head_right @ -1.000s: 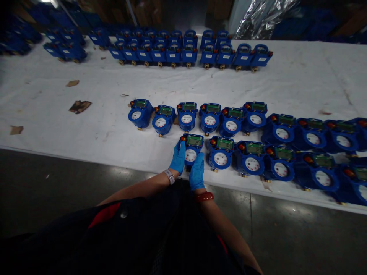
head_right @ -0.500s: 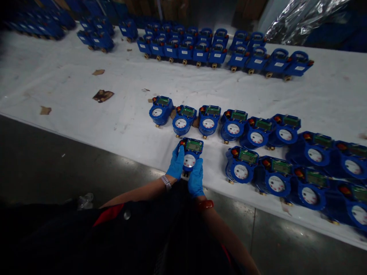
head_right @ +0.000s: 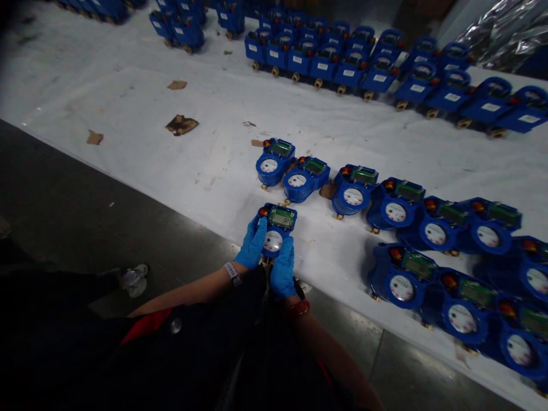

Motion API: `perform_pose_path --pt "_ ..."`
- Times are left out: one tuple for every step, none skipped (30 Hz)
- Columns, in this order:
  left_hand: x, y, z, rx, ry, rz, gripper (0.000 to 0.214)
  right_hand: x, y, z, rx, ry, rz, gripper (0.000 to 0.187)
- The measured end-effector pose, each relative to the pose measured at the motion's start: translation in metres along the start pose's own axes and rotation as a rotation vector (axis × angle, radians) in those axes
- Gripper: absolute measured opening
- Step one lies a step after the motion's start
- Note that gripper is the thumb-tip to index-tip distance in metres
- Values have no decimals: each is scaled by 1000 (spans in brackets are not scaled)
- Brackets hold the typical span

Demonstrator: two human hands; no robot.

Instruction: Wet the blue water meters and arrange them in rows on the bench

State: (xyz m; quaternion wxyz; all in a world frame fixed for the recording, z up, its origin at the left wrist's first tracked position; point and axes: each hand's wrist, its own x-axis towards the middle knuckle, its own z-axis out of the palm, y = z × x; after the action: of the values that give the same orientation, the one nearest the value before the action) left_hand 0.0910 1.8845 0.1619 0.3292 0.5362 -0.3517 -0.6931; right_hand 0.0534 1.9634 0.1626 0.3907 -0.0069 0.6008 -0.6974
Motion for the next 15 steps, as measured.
perform_pose_path --pt "0 0 -2 0 -2 -6 83 -1 -1 4 15 -10 -1 89" --pt "-1 0 -3 -4 -2 -18 83 -3 0 7 28 -19 0 89" --pt "-2 0 -5 -12 -2 -33 82 -5 1 10 36 -24 2 90" --pt "-3 1 -6 -25 -5 -44 83 -7 3 13 40 -22 4 91" --pt "-4 3 -7 -41 -13 -48 83 -10 7 16 41 -15 5 92" --pt "-5 6 -10 -61 -26 -48 84 -12 11 18 41 -5 4 92" --pt "-5 10 -13 -83 -37 -44 86 -14 15 19 30 -1 3 91" --pt "-4 15 -17 -101 -42 -40 87 -14 18 19 9 -7 2 90" --pt "-1 20 -22 -109 -35 -37 89 -12 18 18 -19 -21 -1 86" --pt "2 26 -28 -106 -22 -34 90 -6 16 16 -56 -29 -11 79" --pt "6 31 -34 -94 -2 -28 91 4 10 13 -94 -23 -31 69" --pt "11 37 -41 -79 16 -20 92 19 0 10 -127 -2 -61 59" --pt "15 41 -47 -67 26 -11 92 39 -13 8 -148 54 -111 49" --pt "20 44 -52 -61 28 -3 91 63 -29 7 -152 113 -165 44" --pt "24 46 -56 -63 28 1 88 90 -46 9 -143 176 -228 43"
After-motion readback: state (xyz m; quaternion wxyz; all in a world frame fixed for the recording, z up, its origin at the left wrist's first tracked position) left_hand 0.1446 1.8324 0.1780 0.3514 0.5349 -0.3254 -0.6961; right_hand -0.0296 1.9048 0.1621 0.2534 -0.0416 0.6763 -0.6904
